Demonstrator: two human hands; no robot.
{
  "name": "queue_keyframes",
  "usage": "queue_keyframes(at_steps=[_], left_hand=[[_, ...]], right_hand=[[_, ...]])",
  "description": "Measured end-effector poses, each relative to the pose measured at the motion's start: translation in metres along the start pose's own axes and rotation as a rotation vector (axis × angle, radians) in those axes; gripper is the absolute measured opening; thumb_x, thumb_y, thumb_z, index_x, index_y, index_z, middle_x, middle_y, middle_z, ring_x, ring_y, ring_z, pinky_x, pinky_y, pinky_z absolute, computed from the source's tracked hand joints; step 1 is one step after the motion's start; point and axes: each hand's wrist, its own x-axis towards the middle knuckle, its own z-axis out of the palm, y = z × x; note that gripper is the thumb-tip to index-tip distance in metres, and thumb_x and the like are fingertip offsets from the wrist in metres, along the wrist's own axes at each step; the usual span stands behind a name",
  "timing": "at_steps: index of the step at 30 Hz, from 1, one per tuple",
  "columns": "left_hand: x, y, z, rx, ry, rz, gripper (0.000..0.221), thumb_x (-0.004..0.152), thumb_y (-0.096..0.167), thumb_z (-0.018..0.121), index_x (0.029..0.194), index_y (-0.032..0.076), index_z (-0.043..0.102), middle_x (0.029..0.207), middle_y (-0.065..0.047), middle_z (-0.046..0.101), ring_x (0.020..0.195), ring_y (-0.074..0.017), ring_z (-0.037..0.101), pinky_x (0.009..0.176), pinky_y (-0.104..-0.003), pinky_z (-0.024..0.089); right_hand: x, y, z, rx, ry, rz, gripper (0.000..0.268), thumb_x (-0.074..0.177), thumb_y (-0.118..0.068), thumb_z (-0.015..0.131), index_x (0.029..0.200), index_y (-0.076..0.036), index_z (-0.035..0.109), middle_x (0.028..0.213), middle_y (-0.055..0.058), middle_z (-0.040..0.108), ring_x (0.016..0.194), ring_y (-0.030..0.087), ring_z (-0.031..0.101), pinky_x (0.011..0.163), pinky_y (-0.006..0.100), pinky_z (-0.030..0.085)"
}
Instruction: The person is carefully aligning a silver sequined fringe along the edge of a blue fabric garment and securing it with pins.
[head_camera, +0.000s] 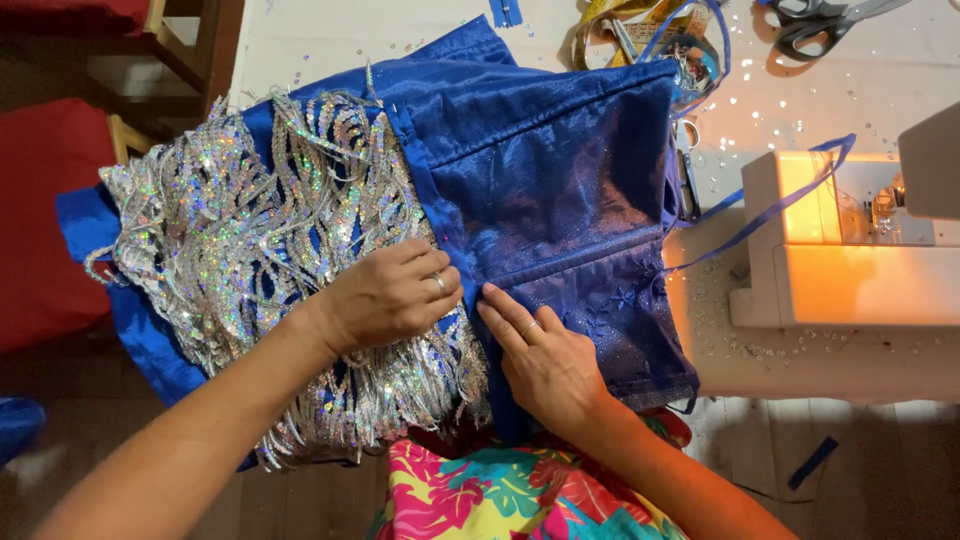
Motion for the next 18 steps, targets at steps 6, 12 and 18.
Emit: queue_keyframes(at_steps=[6,12,18], left_hand=[[0.013,-0.003,-0.008,0.021,-0.01,0.093,0.008,0.091,0.012,0.07,0.084,0.014,0.074,0.076,-0.001,0.069,0.087,-0.0165,0.066,0.085,-0.033,0.054],[0.016,-0.004,-0.004,0.024,0.032,0.152,0.009,0.087,0.007,0.071,0.079,0.01,0.071,0.075,-0.006,0.067,0.086,-0.0227,0.065,0.081,-0.036,0.053],[0.024,-0.008,-0.013,0.048,-0.004,0.181,0.016,0.091,0.007,0.067,0.076,0.014,0.071,0.068,-0.001,0.064,0.081,-0.0182,0.063,0.078,-0.033,0.051]], right_hand=[[0.0,0.0,-0.001,0.017,0.013,0.003,0.059,0.083,-0.012,0.053,0.14,-0.023,0.055,0.145,-0.006,0.053,0.077,0.017,0.055,0.05,0.024,0.057],[-0.001,0.001,0.002,0.024,0.013,0.014,0.06,0.082,-0.012,0.054,0.141,-0.024,0.055,0.146,-0.008,0.052,0.077,0.016,0.056,0.051,0.024,0.057],[-0.002,0.002,0.001,0.033,0.022,0.012,0.061,0.082,-0.011,0.054,0.142,-0.024,0.055,0.146,-0.008,0.053,0.077,0.016,0.057,0.052,0.024,0.058]])
